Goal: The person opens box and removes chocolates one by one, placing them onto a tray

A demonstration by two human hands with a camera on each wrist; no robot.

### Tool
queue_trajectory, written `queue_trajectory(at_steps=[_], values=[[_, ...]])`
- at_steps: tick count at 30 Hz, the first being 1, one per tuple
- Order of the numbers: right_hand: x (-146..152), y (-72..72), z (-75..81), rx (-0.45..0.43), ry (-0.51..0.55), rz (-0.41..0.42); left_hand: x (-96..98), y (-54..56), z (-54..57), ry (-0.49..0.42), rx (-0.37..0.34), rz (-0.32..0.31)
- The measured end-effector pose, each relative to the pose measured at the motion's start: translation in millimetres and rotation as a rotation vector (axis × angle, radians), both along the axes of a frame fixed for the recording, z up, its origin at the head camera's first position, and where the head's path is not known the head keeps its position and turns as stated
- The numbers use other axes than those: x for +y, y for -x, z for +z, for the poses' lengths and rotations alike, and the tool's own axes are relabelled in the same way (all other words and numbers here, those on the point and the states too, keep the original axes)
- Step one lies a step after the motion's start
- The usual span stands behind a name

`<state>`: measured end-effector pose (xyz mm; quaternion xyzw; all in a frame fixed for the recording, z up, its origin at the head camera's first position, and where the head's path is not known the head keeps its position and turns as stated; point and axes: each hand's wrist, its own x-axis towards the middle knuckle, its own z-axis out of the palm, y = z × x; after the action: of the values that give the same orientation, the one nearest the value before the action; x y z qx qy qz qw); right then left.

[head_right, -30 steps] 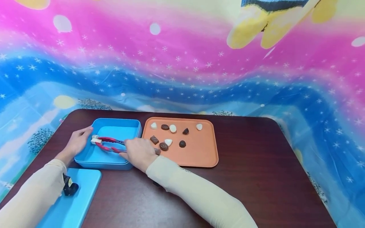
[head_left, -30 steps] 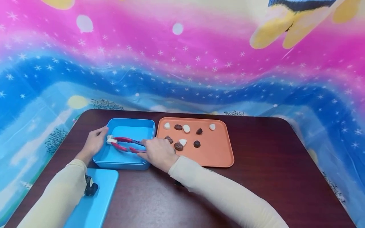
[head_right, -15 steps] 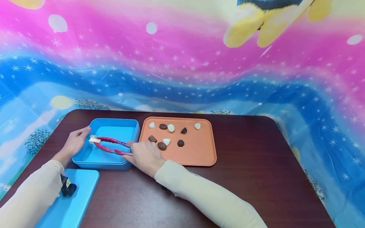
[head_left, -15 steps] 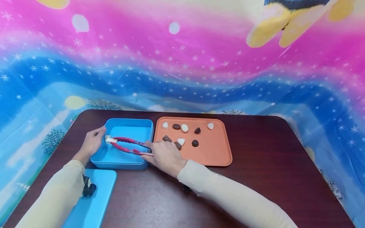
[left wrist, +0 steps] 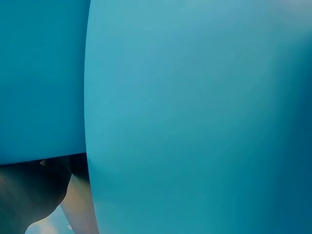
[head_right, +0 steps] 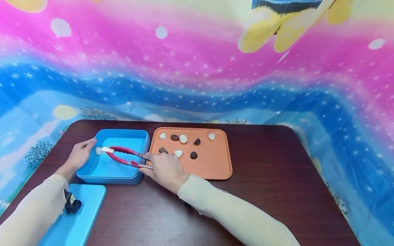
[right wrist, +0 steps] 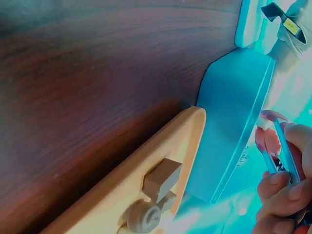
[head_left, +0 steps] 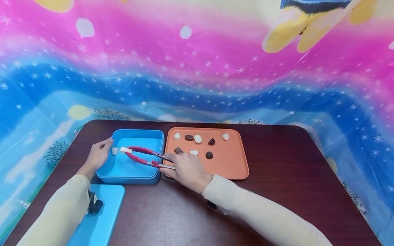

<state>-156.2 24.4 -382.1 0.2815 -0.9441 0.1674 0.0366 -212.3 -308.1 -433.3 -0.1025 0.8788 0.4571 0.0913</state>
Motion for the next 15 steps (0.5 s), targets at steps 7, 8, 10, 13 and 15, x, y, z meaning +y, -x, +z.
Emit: queue_trajectory(at_steps=[7,8,10,13,15], values=[[17.5,-7.4,-1.7,-0.040,0.056,-0.026,-0.2,-2.7,0.2,-0.018,0.005,-0.020],[20.3,-8.4,-2.3,-0.037,0.060,-0.030,-0.3,-3.0,0.5,-0.020,0.005,-0.022],[25.9,-10.7,-3.1,-0.041,0.068,-0.040,-0.2,-3.6,0.5,-0.020,0.009,-0.024],[33.8,-12.8,-3.6,-0.053,0.084,-0.050,-0.2,-3.9,0.7,-0.019,0.015,-0.026],[39.2,-14.4,-2.8,-0.056,0.084,-0.063,-0.5,-3.8,0.9,-0.018,0.021,-0.033]])
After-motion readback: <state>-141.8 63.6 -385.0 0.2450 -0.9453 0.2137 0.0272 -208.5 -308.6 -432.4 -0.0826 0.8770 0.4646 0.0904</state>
